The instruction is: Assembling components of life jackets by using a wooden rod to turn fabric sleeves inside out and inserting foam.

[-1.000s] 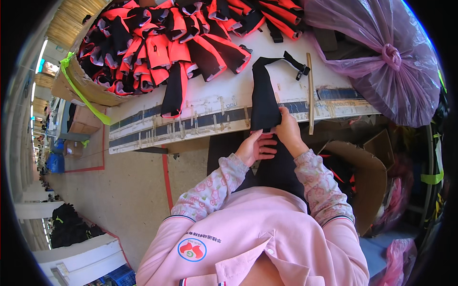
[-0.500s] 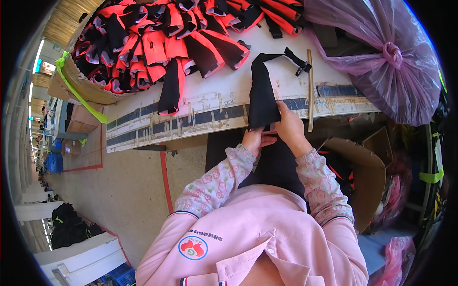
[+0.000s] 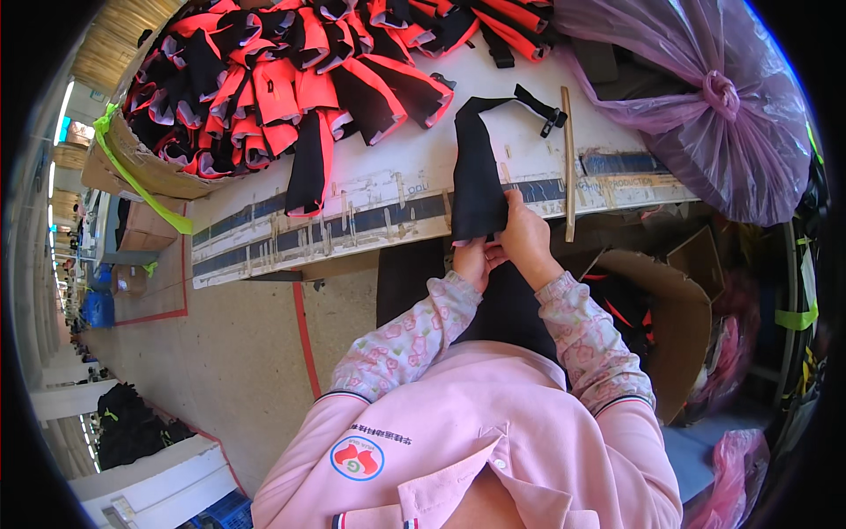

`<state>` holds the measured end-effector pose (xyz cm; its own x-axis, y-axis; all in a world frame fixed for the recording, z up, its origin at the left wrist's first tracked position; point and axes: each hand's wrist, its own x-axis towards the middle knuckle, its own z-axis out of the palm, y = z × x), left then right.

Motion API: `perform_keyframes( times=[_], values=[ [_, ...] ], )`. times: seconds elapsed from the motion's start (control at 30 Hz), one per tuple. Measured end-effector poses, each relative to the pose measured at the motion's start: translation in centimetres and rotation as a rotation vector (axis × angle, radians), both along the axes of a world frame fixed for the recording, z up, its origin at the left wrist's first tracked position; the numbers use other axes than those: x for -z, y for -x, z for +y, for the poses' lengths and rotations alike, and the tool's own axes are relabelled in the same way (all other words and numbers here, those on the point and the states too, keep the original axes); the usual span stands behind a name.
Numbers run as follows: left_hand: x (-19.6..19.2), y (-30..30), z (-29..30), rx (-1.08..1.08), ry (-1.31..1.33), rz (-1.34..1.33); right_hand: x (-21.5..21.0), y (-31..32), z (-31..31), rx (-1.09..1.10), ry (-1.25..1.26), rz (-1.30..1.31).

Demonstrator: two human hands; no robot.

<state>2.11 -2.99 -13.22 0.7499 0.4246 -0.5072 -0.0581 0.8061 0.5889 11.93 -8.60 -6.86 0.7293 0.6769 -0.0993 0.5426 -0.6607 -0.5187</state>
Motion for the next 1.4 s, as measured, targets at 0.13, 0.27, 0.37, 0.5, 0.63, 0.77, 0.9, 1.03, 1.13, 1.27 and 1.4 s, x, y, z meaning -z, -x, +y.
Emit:
perform_keyframes(
  times=[0.13, 0.27, 0.37, 0.5, 0.63, 0.77, 0.9, 1.03, 1.13, 1.27, 1.4],
  values=[
    [1.0, 0.1, 0.6, 0.032, -0.070, 0.045, -1.6, -1.1, -0.7, -0.094, 0.092, 0.048],
    [-0.1, 0.2, 0.9, 0.150, -0.092, -0.019, -5.5, -4.1, -2.2, -0.412, -0.107, 0.377],
    [-0.3, 0.1, 0.7, 0.152, -0.106, 0.019, -6.4, -2.9, 1.0, -0.306, -0.352, 0.153],
    [-1.1, -0.6, -0.1, 0.077, -0.095, 0.107, -3.1, -1.4, 5.2, -0.383, -0.346, -0.390],
    [-1.7, -0.5, 0.1, 0.039, -0.100, 0.065, 1.0, -2.2, 5.5, -0.422, -0.200, -0.497],
    [-1.6, -0.2, 0.5, 0.103, -0.008, -0.016, 2.0, -2.5, 5.2, -0.438, -0.190, -0.514],
    [-1.8, 0.3, 1.0, 0.129, 0.081, -0.034, 2.4, -2.4, 5.1, -0.441, -0.187, -0.493],
    [-1.5, 0.7, 1.4, 0.192, 0.135, -0.037, 2.3, -2.3, 5.0, -0.445, -0.183, -0.487],
    [-1.7, 0.0, 1.4, 0.241, 0.059, 0.009, 2.4, -2.9, 4.9, -0.431, -0.184, -0.507],
    [-1.3, -0.1, 1.9, 0.246, -0.014, -0.034, 0.1, -4.3, 3.8, -0.387, -0.364, -0.367],
    [-1.8, 0.2, 2.0, 0.183, -0.052, -0.007, -3.4, -6.2, -1.4, 0.162, -0.259, -0.508]
  ],
)
